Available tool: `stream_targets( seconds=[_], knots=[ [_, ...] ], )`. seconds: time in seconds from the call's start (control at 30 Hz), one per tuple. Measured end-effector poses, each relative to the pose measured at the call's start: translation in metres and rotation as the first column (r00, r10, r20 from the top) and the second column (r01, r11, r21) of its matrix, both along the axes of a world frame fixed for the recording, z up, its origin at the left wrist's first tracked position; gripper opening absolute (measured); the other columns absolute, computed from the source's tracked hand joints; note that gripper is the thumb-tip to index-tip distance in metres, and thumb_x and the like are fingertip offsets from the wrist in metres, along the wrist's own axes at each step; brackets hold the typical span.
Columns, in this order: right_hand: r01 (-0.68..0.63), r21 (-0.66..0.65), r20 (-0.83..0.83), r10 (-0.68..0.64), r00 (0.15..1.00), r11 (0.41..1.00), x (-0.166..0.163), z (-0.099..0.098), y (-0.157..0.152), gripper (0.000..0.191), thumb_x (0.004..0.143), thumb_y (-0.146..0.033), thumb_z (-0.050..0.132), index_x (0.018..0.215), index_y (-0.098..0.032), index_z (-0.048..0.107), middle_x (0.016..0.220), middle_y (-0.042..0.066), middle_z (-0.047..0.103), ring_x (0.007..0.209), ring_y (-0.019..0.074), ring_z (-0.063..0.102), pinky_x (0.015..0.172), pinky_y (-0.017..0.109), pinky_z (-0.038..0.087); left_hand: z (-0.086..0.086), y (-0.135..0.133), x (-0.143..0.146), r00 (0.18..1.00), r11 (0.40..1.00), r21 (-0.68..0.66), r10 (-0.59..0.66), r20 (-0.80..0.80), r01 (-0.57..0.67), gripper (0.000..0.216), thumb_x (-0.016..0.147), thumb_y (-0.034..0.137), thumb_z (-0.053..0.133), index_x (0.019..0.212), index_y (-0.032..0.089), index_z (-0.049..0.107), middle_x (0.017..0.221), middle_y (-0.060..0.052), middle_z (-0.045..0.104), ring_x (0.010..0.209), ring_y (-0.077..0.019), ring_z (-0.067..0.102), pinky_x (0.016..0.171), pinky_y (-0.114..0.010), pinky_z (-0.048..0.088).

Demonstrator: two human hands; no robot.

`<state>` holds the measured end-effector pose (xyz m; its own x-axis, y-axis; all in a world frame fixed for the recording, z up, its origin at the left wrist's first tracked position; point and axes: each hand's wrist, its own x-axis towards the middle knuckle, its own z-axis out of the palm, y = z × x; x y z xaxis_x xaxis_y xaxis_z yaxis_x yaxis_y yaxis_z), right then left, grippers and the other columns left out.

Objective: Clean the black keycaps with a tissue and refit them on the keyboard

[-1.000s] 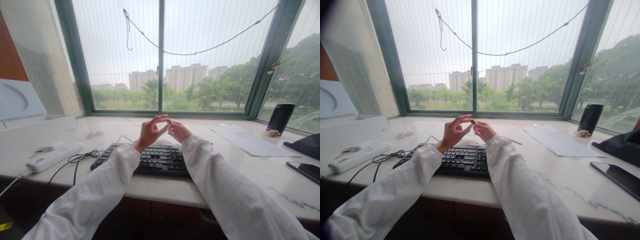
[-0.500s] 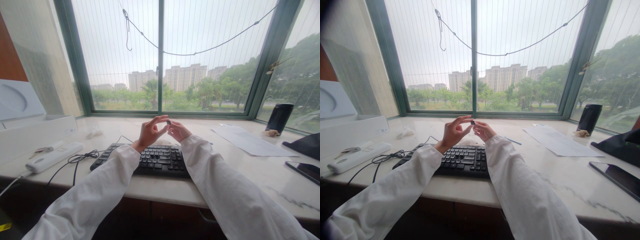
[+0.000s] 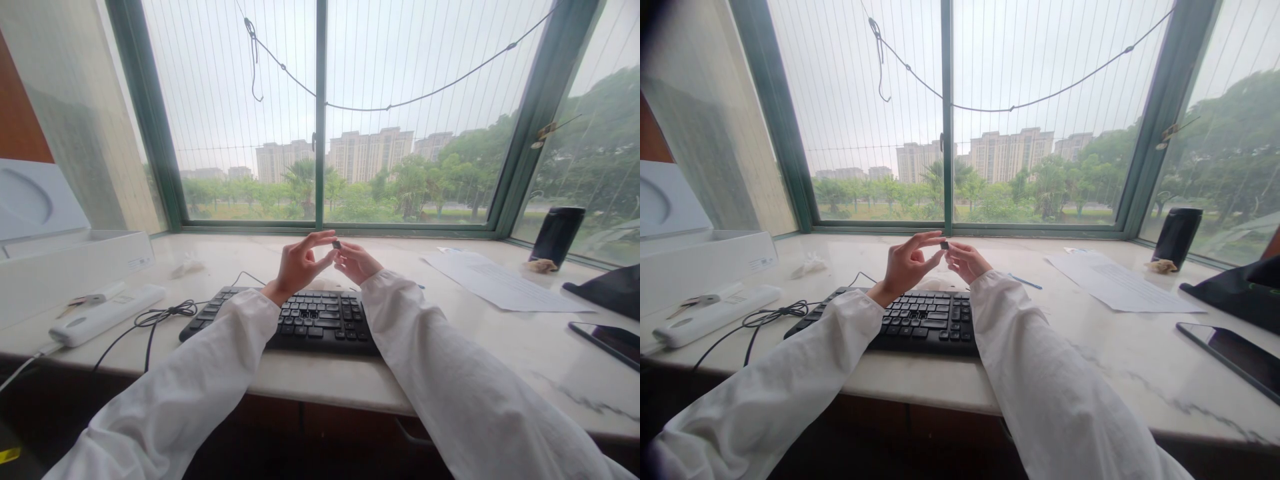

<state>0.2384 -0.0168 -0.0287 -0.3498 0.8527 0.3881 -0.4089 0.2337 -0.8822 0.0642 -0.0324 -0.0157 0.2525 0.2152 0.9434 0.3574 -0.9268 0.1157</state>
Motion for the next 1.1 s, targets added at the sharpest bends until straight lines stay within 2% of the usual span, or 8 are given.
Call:
stream_targets(
  seconds=[0.5, 0.7, 0.8, 0.9, 1.0, 1.1],
  knots=[
    [-0.006, -0.029, -0.018, 0.005, 1.0, 1.0, 0.0, 0.001, -0.003, 0.029, 0.062, -0.036, 0.083, 0.081, -0.018, 0.069, 0.064, -0.004, 0.049, 0.058, 0.0063, 0.043, 0.055, 0.02, 0.034, 0.0, 0.001, -0.001, 1.0, 1.0, 0.004, 0.013, -0.006, -0.013, 0.036, 0.083, 0.036, 0.066, 0.115, 0.021, 0.062, 0.1, -0.002, 0.074, 0.039, -0.0006, 0.043, 0.039, -0.013, 0.039],
    [0.111, -0.031, 0.019, -0.11, 0.994, 0.993, 0.005, 0.011, -0.001, 0.034, 0.068, -0.045, 0.078, 0.09, -0.02, 0.071, 0.074, -0.002, 0.058, 0.062, 0.007, 0.048, 0.056, 0.021, 0.037, 0.009, 0.009, -0.011, 0.996, 0.998, 0.009, 0.064, -0.066, -0.063, 0.035, 0.082, 0.038, 0.066, 0.114, 0.023, 0.064, 0.096, -0.001, 0.074, 0.041, -0.0024, 0.045, 0.043, -0.015, 0.042],
    [0.185, 0.026, 0.087, -0.186, 0.979, 0.982, 0.006, 0.014, 0.001, 0.035, 0.064, -0.043, 0.081, 0.089, -0.02, 0.072, 0.078, -0.001, 0.062, 0.063, 0.0069, 0.049, 0.055, 0.022, 0.035, 0.016, 0.013, -0.02, 0.987, 0.995, -0.084, 0.042, -0.155, -0.055, 0.035, 0.082, 0.038, 0.066, 0.113, 0.023, 0.065, 0.094, -0.001, 0.075, 0.041, -0.0031, 0.047, 0.042, -0.016, 0.041],
    [0.231, 0.058, 0.233, -0.239, 0.943, 0.971, 0.003, 0.01, 0.004, 0.037, 0.061, -0.041, 0.083, 0.087, -0.018, 0.072, 0.079, 0.002, 0.066, 0.066, 0.0085, 0.053, 0.057, 0.023, 0.036, 0.023, 0.017, -0.031, 0.96, 0.973, -0.23, -0.043, -0.278, -0.023, 0.029, 0.081, 0.037, 0.066, 0.105, 0.021, 0.07, 0.091, -0.003, 0.075, 0.041, -0.0035, 0.048, 0.04, -0.016, 0.039],
    [0.244, 0.055, 0.451, -0.242, 0.859, 0.968, -0.002, 0.005, 0.005, 0.04, 0.062, -0.045, 0.082, 0.09, -0.017, 0.073, 0.084, 0.005, 0.07, 0.072, 0.0114, 0.058, 0.06, 0.023, 0.039, 0.03, 0.021, -0.044, 0.898, 0.897, -0.442, -0.201, -0.392, 0.007, 0.025, 0.079, 0.04, 0.067, 0.093, 0.02, 0.074, 0.088, -0.005, 0.074, 0.043, -0.0048, 0.052, 0.039, -0.016, 0.039],
    [0.138, 0.072, 0.602, -0.153, 0.784, 0.988, -0.009, 0.001, 0.003, 0.042, 0.065, -0.049, 0.078, 0.091, -0.016, 0.074, 0.089, 0.008, 0.071, 0.076, 0.0131, 0.06, 0.062, 0.023, 0.041, 0.036, 0.025, -0.055, 0.841, 0.794, -0.608, -0.332, -0.428, 0.003, 0.028, 0.075, 0.045, 0.07, 0.086, 0.019, 0.076, 0.074, -0.005, 0.072, 0.045, -0.0062, 0.053, 0.039, -0.016, 0.04]
  ],
)
